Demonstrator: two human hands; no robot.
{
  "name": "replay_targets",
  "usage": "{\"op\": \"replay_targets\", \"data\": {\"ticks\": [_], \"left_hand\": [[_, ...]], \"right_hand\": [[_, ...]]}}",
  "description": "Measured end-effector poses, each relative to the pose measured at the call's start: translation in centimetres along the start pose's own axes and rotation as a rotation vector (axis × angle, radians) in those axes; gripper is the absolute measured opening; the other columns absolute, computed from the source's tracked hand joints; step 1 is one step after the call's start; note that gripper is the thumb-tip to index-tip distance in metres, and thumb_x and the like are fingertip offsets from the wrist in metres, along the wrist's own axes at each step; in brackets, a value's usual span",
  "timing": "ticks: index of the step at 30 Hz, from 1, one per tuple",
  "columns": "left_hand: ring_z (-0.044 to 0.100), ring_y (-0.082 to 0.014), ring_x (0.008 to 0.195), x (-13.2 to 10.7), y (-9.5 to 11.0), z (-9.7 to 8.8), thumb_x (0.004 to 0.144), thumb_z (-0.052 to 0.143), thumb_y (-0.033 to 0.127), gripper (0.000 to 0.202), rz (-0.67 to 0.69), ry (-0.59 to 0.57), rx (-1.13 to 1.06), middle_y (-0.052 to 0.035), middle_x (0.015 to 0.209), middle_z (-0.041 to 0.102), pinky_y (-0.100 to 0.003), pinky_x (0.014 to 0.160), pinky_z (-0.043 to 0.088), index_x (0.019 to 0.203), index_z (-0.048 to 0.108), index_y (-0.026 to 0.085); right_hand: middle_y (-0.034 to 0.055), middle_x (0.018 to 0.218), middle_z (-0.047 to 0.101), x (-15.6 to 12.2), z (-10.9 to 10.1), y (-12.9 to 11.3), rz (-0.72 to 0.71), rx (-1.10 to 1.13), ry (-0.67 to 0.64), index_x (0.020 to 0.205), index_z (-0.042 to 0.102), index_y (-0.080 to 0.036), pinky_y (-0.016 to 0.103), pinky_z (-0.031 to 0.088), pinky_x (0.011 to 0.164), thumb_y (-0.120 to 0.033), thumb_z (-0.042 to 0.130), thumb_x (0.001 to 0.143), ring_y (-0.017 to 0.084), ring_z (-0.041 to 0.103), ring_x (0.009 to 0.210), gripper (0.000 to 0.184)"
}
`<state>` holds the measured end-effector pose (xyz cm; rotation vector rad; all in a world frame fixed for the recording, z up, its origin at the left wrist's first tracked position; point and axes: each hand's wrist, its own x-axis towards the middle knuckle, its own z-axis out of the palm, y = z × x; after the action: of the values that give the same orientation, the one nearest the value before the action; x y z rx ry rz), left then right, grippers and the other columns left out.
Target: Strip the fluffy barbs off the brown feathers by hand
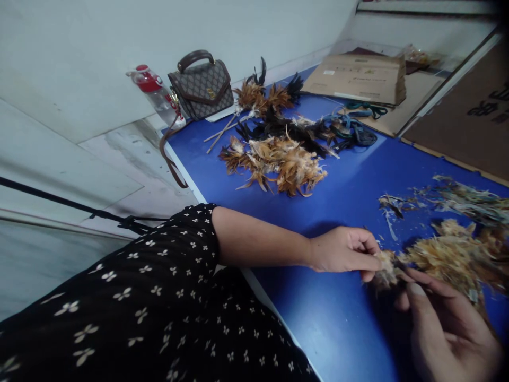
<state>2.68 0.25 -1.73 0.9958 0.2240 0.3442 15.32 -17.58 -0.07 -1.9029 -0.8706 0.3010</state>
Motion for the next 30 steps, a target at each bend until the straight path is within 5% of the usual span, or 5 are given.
{"op": "replay_targets", "data": {"ticks": [4, 8, 15, 22, 30], "left_hand": [[0.062, -0.0070, 0.058, 0.0, -0.3, 0.2, 0.073, 0.100, 0.025, 0.045, -0.034, -0.017, 0.041, 0.0081, 0.065, 0.065, -0.029, 0.069, 0.048, 0.089, 0.058, 0.019], [0.058, -0.0057, 0.058, -0.1, -0.1, 0.3, 0.066, 0.104, 0.032, 0.054, -0.022, -0.015, 0.017, 0.0097, 0.069, 0.063, -0.027, 0.064, 0.046, 0.095, 0.060, 0.019], [0.059, -0.0066, 0.060, 0.0, 0.4, 0.4, 0.074, 0.100, 0.036, 0.049, -0.110, -0.037, -0.020, 0.0062, 0.073, 0.068, -0.027, 0.063, 0.047, 0.102, 0.064, 0.017], [0.058, -0.0071, 0.057, -0.4, 0.9, 0.4, 0.070, 0.101, 0.047, 0.053, -0.062, 0.008, 0.031, 0.0072, 0.064, 0.065, -0.029, 0.065, 0.045, 0.096, 0.065, 0.018], [0.059, -0.0087, 0.061, -0.5, 0.8, 0.4, 0.074, 0.095, 0.058, 0.054, -0.034, 0.076, 0.056, 0.0051, 0.064, 0.067, -0.031, 0.072, 0.047, 0.096, 0.069, 0.017]], "right_hand": [[0.0042, 0.100, 0.080, 0.1, -0.3, -0.2, 0.004, 0.006, -0.091, 0.126, 0.082, -0.030, 0.023, 0.059, 0.061, -0.060, 0.085, 0.084, 0.019, 0.074, 0.079, 0.053], [0.0012, 0.090, 0.081, 0.0, 0.0, 0.6, 0.039, -0.015, -0.092, 0.117, 0.084, -0.028, 0.025, 0.064, 0.068, -0.066, 0.087, 0.078, 0.020, 0.075, 0.074, 0.054], [0.0003, 0.084, 0.077, 0.4, -0.1, 0.6, 0.144, 0.028, 0.037, 0.113, 0.080, -0.028, 0.016, 0.054, 0.054, -0.067, 0.087, 0.079, 0.012, 0.068, 0.063, 0.053], [0.0022, 0.073, 0.076, 1.2, -0.3, 0.3, 0.153, 0.065, 0.029, 0.108, 0.078, -0.026, 0.026, 0.059, 0.051, -0.070, 0.087, 0.077, 0.021, 0.075, 0.061, 0.055], [0.0068, 0.098, 0.083, 1.8, 0.2, 1.6, 0.101, 0.182, 0.055, 0.112, 0.081, -0.028, 0.026, 0.062, 0.058, -0.062, 0.096, 0.067, 0.021, 0.077, 0.074, 0.058]]}}
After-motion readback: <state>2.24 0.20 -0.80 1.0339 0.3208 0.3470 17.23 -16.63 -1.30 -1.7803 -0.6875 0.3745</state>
